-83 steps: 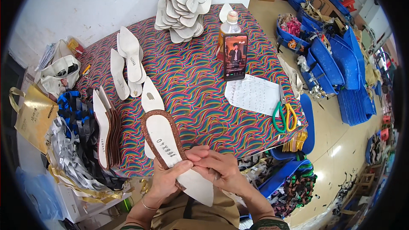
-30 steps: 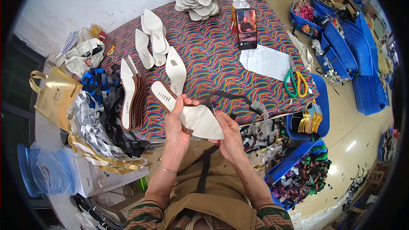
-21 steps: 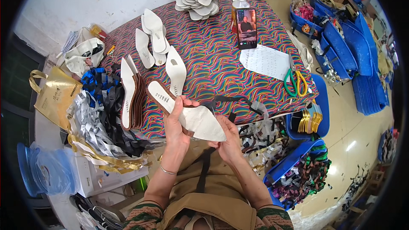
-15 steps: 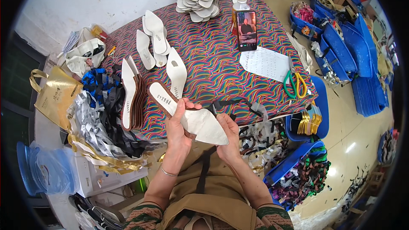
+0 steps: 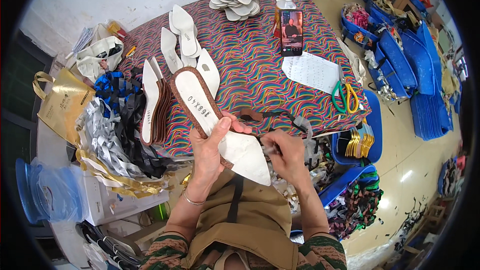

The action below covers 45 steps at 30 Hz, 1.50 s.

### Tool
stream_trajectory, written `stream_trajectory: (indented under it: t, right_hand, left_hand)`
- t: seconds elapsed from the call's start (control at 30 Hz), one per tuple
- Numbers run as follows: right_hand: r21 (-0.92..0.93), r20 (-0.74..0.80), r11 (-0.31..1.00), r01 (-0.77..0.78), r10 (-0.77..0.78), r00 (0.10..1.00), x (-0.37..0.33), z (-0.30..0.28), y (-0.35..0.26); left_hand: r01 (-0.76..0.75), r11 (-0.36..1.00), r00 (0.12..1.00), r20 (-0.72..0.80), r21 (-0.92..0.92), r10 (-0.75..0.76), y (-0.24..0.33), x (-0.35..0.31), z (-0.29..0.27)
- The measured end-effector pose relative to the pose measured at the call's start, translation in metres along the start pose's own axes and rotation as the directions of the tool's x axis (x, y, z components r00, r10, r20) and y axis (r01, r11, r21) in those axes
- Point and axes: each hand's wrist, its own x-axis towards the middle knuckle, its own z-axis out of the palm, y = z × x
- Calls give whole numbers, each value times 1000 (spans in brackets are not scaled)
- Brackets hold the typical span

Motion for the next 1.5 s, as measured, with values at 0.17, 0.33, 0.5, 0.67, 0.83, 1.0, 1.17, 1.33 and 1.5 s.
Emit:
stream_trajectory:
  t: [0.17, 0.33, 0.5, 0.67, 0.83, 1.0, 1.17, 1.33, 1.5]
  right_hand:
    - [-123, 12, 984, 130, -130, 991, -15, -2, -15]
    - [279, 116, 914, -294, 272, 955, -14, -4, -23]
    - [292, 248, 860, -419, 355, 901, -9, -3, -28]
    - [228, 89, 888, -401, 391, 916, -25, 5, -32]
    - [307, 35, 829, -467, 480, 876, -33, 12, -39]
    - [311, 66, 849, -426, 428, 901, -46, 14, -33]
    - [315, -8, 853, -416, 441, 898, 14, -10, -29]
    - [295, -56, 913, -282, 311, 949, 46, 2, -36]
    - [205, 0, 936, -286, 293, 956, 38, -1, -39]
  left_hand:
    - [-106, 993, 988, 122, 53, 99, -1, -6, 0]
    - [11, 996, 960, 280, -88, 14, -5, -8, -4]
    - [109, 976, 930, 366, -186, -33, -7, -7, -14]
    - [99, 995, 921, 377, 12, -96, 5, -11, -7]
    - [100, 995, 892, 443, 7, -93, 3, -16, -16]
    - [122, 981, 921, 351, 152, -169, -6, -23, -29]
    - [193, 938, 870, 393, 287, -299, -6, -45, -22]
    - [166, 934, 859, 419, 315, -294, -19, -56, -28]
    - [145, 919, 865, 404, 367, -298, -26, -59, -39]
